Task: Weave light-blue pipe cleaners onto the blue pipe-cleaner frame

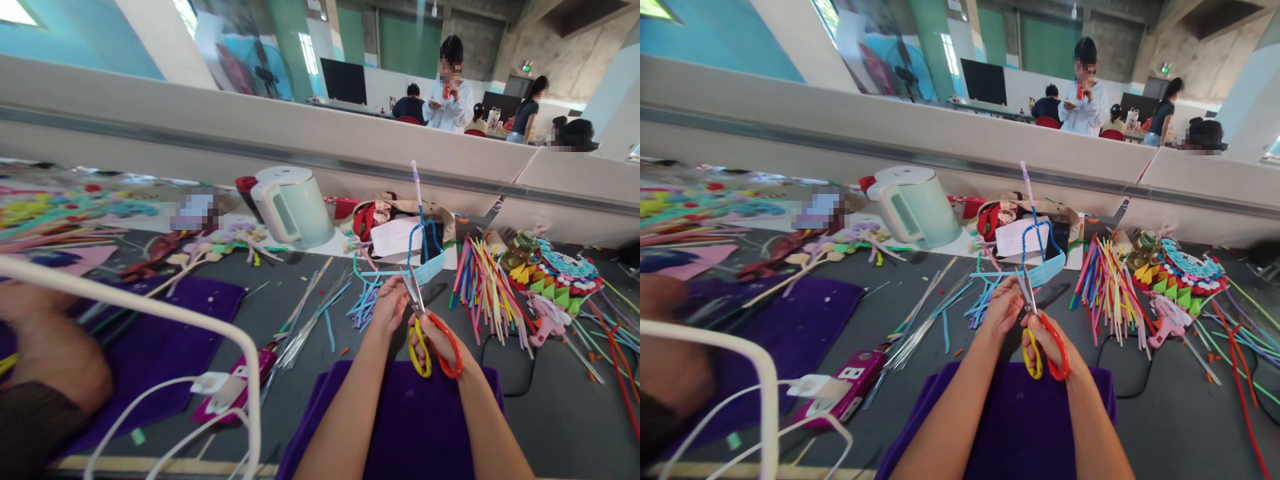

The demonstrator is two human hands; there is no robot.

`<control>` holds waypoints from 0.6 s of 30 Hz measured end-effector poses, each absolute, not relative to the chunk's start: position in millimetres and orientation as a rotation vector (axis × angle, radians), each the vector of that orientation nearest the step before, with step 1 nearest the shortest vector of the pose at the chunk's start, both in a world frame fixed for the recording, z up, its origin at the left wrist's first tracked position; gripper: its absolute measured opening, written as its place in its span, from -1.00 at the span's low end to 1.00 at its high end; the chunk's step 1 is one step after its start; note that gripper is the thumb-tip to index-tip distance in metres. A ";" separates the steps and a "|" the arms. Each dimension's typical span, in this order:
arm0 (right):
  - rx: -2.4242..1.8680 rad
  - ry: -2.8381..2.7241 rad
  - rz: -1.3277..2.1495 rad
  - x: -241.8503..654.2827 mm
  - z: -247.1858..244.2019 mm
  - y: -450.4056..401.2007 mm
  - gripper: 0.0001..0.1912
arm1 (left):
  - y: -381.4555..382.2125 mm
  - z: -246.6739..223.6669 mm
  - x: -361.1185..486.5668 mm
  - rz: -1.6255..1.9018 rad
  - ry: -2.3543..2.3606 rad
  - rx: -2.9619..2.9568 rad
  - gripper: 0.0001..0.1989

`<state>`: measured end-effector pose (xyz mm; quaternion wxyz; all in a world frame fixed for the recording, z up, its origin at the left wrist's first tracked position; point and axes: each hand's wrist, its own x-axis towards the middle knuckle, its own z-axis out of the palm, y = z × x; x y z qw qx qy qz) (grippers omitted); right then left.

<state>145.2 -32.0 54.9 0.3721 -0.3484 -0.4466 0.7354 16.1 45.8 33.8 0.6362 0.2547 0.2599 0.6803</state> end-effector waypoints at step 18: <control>-0.940 -1.110 1.795 149.3 54.0 -26.7 -0.54 | 42.9 31.4 25.2 1.403 0.521 0.586 -0.79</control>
